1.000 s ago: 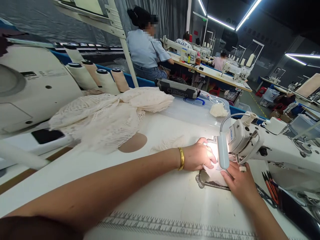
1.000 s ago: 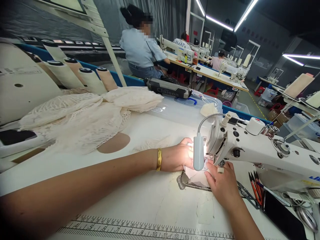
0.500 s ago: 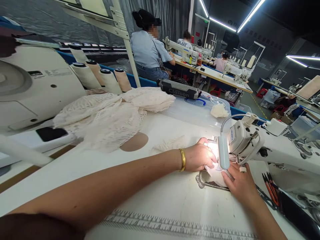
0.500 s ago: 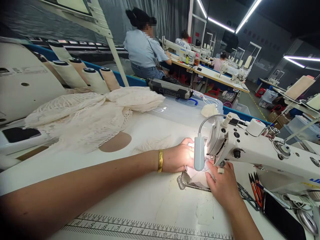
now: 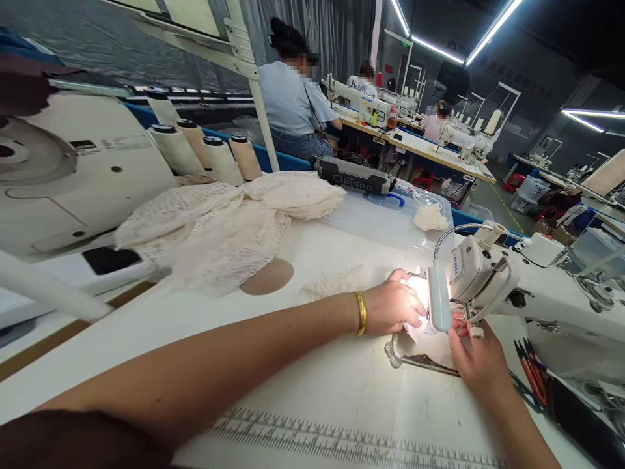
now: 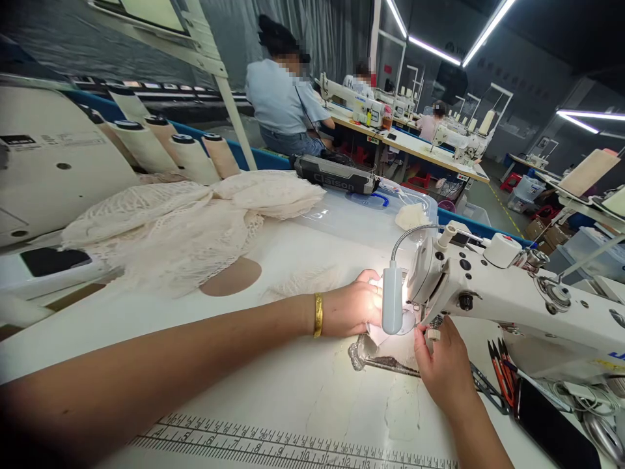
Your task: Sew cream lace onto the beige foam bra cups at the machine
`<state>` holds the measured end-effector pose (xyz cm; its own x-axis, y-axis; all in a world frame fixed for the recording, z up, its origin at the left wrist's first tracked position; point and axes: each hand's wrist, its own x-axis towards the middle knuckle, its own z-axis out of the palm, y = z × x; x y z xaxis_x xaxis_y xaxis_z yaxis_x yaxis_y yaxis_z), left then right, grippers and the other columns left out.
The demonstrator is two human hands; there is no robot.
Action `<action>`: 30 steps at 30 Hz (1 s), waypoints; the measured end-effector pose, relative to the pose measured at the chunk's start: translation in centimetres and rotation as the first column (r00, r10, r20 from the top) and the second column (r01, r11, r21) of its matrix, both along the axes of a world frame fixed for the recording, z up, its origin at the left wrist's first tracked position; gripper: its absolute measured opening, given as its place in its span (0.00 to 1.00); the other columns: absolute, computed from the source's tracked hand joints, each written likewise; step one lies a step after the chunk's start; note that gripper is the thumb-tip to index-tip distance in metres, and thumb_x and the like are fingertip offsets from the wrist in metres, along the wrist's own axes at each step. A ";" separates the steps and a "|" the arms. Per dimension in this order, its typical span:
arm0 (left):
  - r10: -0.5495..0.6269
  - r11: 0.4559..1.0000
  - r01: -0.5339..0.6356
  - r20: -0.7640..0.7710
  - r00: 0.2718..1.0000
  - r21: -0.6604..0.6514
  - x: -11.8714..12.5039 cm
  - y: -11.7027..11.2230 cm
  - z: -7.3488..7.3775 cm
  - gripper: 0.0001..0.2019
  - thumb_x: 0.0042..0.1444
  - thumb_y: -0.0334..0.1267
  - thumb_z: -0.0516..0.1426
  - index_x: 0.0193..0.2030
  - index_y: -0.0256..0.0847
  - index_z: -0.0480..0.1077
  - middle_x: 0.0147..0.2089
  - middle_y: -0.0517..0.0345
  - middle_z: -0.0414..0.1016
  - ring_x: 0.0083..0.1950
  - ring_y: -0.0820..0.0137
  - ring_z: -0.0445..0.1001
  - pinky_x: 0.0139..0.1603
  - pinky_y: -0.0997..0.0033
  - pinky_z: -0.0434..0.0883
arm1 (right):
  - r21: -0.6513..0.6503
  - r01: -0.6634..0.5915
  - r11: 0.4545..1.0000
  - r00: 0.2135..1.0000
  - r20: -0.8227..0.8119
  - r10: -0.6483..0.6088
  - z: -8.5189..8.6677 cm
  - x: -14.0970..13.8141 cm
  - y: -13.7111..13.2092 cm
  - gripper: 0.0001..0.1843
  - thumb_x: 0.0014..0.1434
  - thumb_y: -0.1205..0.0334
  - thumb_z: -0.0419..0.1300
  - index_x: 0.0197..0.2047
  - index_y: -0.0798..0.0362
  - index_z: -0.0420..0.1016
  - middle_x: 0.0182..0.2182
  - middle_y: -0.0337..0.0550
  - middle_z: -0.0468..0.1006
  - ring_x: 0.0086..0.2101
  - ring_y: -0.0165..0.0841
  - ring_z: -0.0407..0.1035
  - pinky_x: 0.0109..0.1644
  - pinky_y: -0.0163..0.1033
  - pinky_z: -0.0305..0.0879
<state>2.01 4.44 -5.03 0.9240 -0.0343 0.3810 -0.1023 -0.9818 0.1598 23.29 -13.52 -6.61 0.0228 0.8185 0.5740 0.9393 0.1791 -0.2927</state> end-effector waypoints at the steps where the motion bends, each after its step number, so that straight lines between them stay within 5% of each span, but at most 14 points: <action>1: -0.002 1.000 0.002 0.003 1.000 -0.002 0.0 0.0 0.0 0.12 0.50 0.22 0.60 0.33 0.45 0.79 0.36 0.60 0.82 0.41 0.65 0.75 0.62 0.52 0.51 | -0.010 0.008 1.000 1.000 -0.013 -0.008 0.0 -0.1 0.0 0.06 0.73 0.59 0.54 0.47 0.48 0.71 0.39 0.47 0.79 0.38 0.42 0.76 0.42 0.49 0.75; 20: 0.023 0.999 -0.024 -0.011 1.000 -0.026 -0.5 -0.4 -0.3 0.23 0.50 0.22 0.59 0.46 0.53 0.82 0.43 0.60 0.85 0.44 0.64 0.76 0.63 0.49 0.49 | 0.017 -0.024 1.000 0.999 0.021 0.024 -0.1 0.1 -0.2 0.05 0.73 0.59 0.54 0.44 0.49 0.70 0.38 0.47 0.79 0.36 0.40 0.76 0.40 0.45 0.74; 30: 0.072 0.994 -0.073 0.010 0.997 0.087 -0.3 -0.9 -0.6 0.14 0.56 0.29 0.62 0.47 0.49 0.81 0.43 0.56 0.83 0.45 0.62 0.75 0.59 0.48 0.52 | -0.021 -0.024 1.000 0.999 -0.037 0.023 -0.3 0.0 -0.4 0.06 0.73 0.58 0.54 0.45 0.48 0.70 0.39 0.46 0.80 0.33 0.38 0.76 0.37 0.43 0.74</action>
